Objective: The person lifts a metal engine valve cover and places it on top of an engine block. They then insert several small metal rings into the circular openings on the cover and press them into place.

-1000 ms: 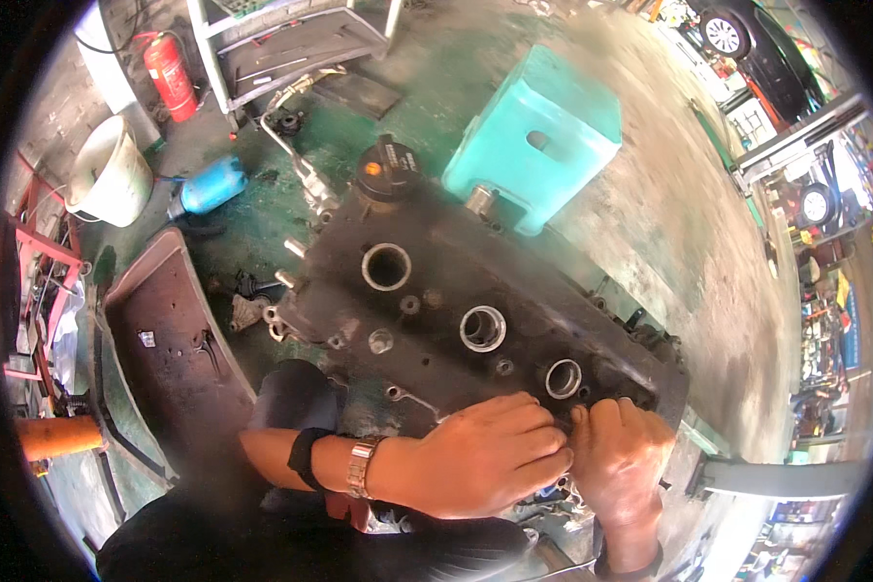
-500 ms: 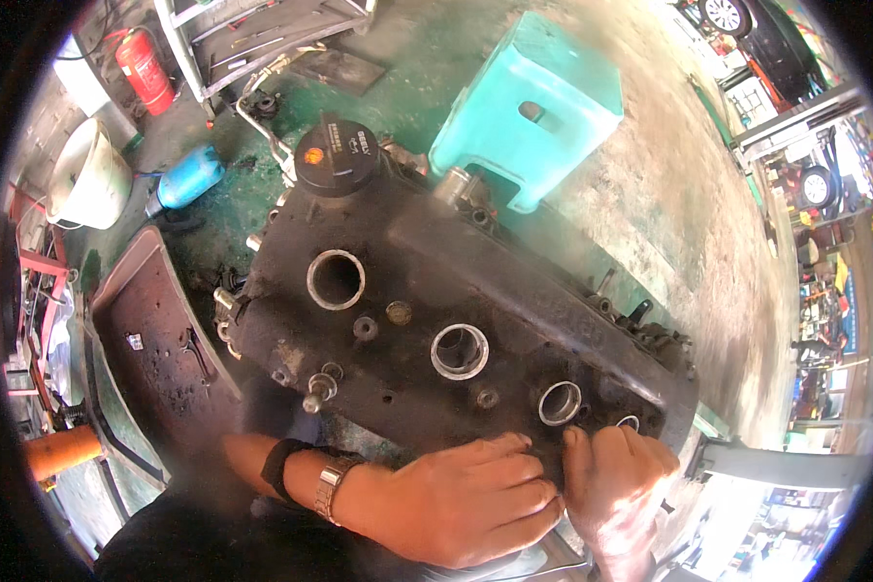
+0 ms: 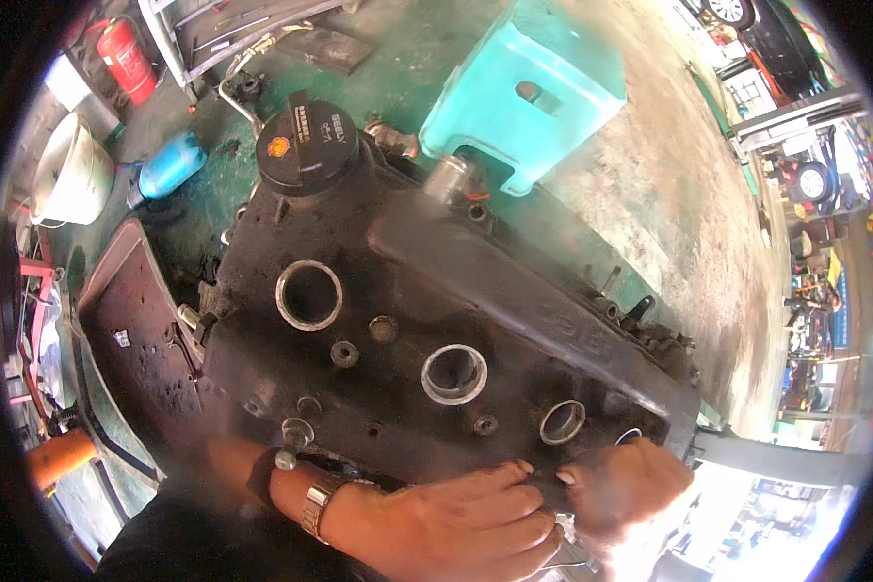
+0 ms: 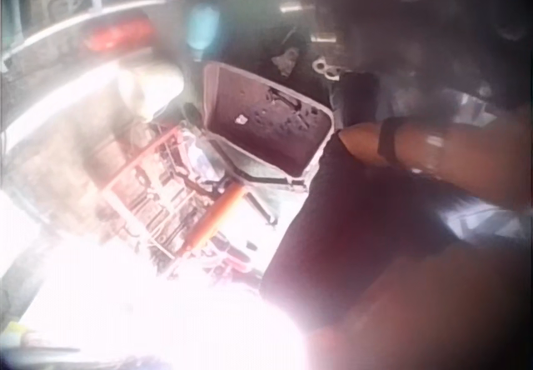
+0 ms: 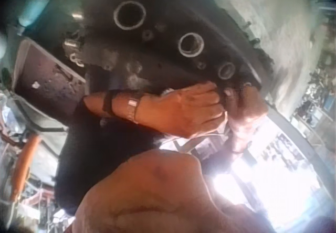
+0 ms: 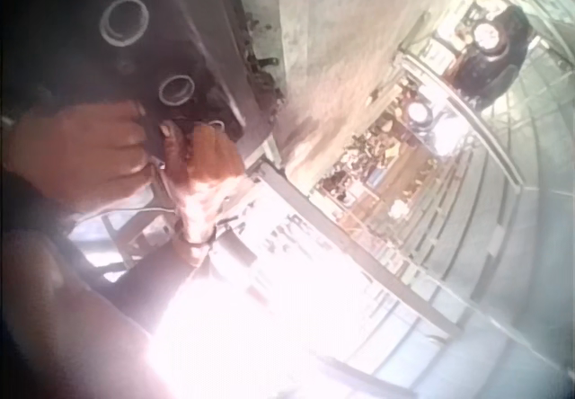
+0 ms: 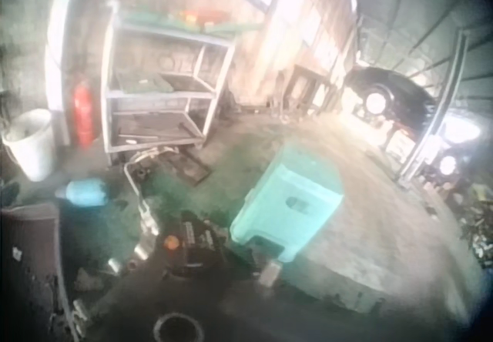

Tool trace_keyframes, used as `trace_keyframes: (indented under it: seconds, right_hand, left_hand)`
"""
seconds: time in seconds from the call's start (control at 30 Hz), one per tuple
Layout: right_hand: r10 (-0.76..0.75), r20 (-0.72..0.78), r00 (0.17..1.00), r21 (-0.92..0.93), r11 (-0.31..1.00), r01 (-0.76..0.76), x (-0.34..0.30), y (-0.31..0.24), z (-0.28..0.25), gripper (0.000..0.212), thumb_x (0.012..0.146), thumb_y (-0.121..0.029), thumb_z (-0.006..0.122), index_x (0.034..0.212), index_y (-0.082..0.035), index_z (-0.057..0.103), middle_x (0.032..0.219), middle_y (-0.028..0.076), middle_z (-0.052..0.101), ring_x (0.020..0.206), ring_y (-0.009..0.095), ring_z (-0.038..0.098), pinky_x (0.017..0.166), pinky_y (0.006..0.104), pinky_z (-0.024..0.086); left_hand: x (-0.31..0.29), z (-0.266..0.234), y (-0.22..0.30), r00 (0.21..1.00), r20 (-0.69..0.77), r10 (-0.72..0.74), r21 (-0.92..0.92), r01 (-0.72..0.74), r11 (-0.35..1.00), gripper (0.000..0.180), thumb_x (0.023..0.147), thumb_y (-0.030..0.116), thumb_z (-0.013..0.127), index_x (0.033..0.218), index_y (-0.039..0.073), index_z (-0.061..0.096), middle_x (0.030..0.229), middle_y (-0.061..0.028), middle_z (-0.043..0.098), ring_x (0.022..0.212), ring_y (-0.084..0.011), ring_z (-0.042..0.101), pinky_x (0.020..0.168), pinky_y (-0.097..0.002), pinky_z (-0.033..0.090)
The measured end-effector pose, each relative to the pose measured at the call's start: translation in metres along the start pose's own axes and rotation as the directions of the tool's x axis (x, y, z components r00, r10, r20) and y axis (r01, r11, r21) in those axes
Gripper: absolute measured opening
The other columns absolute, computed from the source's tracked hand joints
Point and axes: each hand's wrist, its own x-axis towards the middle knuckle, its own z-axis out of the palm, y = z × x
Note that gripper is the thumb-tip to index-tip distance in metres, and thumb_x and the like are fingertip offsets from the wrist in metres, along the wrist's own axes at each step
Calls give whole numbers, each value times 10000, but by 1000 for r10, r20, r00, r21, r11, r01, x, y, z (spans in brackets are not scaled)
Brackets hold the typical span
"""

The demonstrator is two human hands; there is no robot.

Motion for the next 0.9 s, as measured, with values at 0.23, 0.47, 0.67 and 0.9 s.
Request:
trace_keyframes:
  seconds: [0.23, 0.47, 0.67, 0.9]
  right_hand:
    - [-164, -132, 978, 258, 947, 193, 46, -20, -4, 244, 691, -93, 769, 926, -157, 761, 995, 155, 703, 816, 298, 692, 653, 346, 567]
    - [-422, 79, 903, 259, 884, 390, 85, -43, -9, 271, 683, -107, 770, 945, -176, 757, 1291, 186, 635, 1154, 364, 617, 885, 401, 552]
    - [-427, 185, 885, 123, 904, 410, 92, -55, -10, 277, 649, -139, 830, 913, -189, 762, 1316, 170, 622, 1245, 398, 557, 1002, 442, 500]
    - [-450, 268, 852, 69, 891, 449, 93, -59, -14, 208, 705, -147, 738, 911, -170, 756, 1452, 176, 514, 1340, 456, 465, 1046, 508, 450]
  left_hand:
    - [1, 2, 1, 1000, -29, -2, 64, 4, 998, 205, 761, 191, 711, 886, 33, 674, 918, -84, 603, 929, -258, 596, 955, -442, 499]
    - [6, -16, 2, 997, 80, 3, 64, -8, 998, 208, 774, 186, 677, 903, 23, 690, 1018, -104, 651, 1019, -278, 621, 969, -445, 495]
    - [4, -17, 3, 998, 60, 24, 122, -31, 992, 223, 793, 186, 669, 934, 17, 706, 1015, -124, 675, 1018, -285, 634, 957, -429, 495]
    - [-5, -15, 4, 978, 205, -28, 28, 23, 999, 232, 816, 192, 671, 995, 57, 731, 1049, -133, 698, 1041, -299, 644, 968, -430, 487]
